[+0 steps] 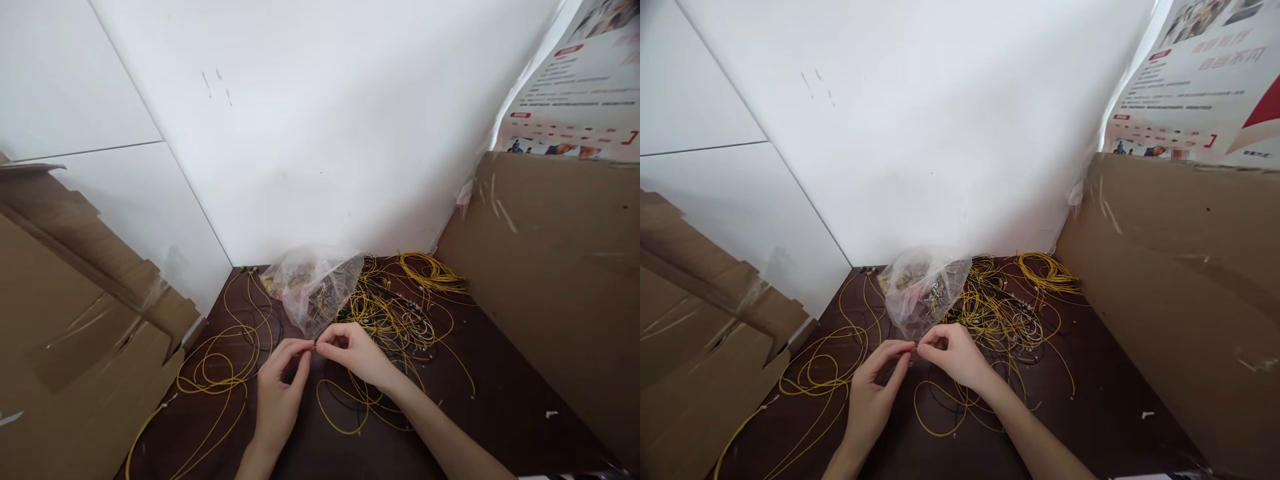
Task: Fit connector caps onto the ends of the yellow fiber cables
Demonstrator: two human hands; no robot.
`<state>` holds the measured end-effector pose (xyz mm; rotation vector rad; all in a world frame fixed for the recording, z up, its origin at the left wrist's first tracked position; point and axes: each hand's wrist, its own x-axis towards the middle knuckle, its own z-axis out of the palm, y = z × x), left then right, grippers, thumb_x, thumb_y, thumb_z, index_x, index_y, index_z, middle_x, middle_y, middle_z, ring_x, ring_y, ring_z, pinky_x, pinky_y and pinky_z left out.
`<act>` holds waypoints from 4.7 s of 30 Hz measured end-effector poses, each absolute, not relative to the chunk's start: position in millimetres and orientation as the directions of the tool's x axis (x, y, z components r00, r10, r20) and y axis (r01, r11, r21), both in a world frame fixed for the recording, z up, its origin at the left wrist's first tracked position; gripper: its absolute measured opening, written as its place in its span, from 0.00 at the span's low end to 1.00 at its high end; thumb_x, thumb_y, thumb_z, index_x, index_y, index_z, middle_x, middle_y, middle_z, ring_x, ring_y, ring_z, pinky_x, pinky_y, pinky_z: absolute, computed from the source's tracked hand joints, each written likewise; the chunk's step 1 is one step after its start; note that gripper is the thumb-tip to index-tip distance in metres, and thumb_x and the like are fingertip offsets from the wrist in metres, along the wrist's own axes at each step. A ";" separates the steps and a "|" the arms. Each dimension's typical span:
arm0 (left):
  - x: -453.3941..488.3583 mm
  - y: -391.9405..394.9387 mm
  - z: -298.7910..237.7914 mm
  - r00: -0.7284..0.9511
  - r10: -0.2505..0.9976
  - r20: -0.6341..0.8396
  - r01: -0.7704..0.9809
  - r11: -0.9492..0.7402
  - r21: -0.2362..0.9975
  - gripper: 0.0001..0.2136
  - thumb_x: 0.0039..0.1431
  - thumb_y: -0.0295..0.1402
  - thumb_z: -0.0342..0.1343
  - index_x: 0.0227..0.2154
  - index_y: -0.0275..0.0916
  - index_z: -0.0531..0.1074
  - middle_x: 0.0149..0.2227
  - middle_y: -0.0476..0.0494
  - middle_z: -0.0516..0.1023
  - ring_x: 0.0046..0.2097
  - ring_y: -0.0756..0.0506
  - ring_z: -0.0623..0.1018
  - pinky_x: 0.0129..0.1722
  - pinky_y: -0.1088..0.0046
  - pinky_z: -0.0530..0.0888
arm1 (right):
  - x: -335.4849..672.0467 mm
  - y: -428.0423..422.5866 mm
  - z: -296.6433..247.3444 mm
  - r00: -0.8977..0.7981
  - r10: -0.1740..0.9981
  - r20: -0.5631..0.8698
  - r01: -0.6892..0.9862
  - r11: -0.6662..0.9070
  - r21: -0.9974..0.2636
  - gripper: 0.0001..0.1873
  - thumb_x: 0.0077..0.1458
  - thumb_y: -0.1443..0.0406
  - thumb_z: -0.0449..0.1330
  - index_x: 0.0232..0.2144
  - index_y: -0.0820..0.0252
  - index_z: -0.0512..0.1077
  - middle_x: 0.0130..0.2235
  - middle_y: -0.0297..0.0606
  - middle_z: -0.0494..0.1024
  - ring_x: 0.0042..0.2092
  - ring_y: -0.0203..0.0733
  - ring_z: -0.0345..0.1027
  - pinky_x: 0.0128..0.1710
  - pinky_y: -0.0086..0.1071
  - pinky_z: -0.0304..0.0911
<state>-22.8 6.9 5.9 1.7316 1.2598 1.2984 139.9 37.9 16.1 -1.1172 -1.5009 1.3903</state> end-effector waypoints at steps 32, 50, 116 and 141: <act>-23.2 9.1 11.5 0.059 0.964 0.258 0.205 -0.265 0.942 0.07 0.57 0.35 0.58 0.35 0.40 0.78 0.33 0.47 0.76 0.33 0.50 0.74 0.35 0.79 0.72 | 141.8 36.1 21.6 -0.354 0.935 -0.034 -0.010 -0.041 -0.999 0.06 0.47 0.65 0.64 0.27 0.64 0.76 0.22 0.31 0.70 0.25 0.30 0.58 0.26 0.26 0.52; -26.7 12.2 7.8 0.068 0.996 -0.065 -0.154 0.075 0.985 0.14 0.53 0.43 0.60 0.30 0.34 0.77 0.30 0.44 0.75 0.32 0.49 0.73 0.34 0.75 0.72 | 141.0 32.9 24.7 -0.444 0.895 -0.038 -0.095 -0.089 -0.991 0.10 0.45 0.61 0.67 0.27 0.65 0.75 0.24 0.32 0.73 0.26 0.30 0.60 0.28 0.26 0.55; -12.9 4.1 7.8 0.102 0.782 0.615 0.446 -0.589 0.674 0.04 0.58 0.24 0.55 0.32 0.37 0.74 0.32 0.46 0.74 0.32 0.51 0.73 0.33 0.76 0.71 | 146.8 30.7 27.8 -0.394 0.905 -0.160 -0.069 -0.203 -0.977 0.14 0.39 0.60 0.69 0.26 0.65 0.74 0.23 0.31 0.71 0.24 0.28 0.57 0.24 0.26 0.48; -12.9 2.6 4.0 0.036 0.849 0.528 0.308 -0.512 0.802 0.05 0.55 0.27 0.59 0.35 0.38 0.74 0.34 0.46 0.75 0.32 0.51 0.73 0.31 0.77 0.70 | 148.5 30.4 25.5 -0.360 0.927 -0.108 0.002 -0.115 -0.993 0.12 0.45 0.58 0.64 0.26 0.63 0.74 0.23 0.32 0.71 0.24 0.29 0.57 0.25 0.26 0.53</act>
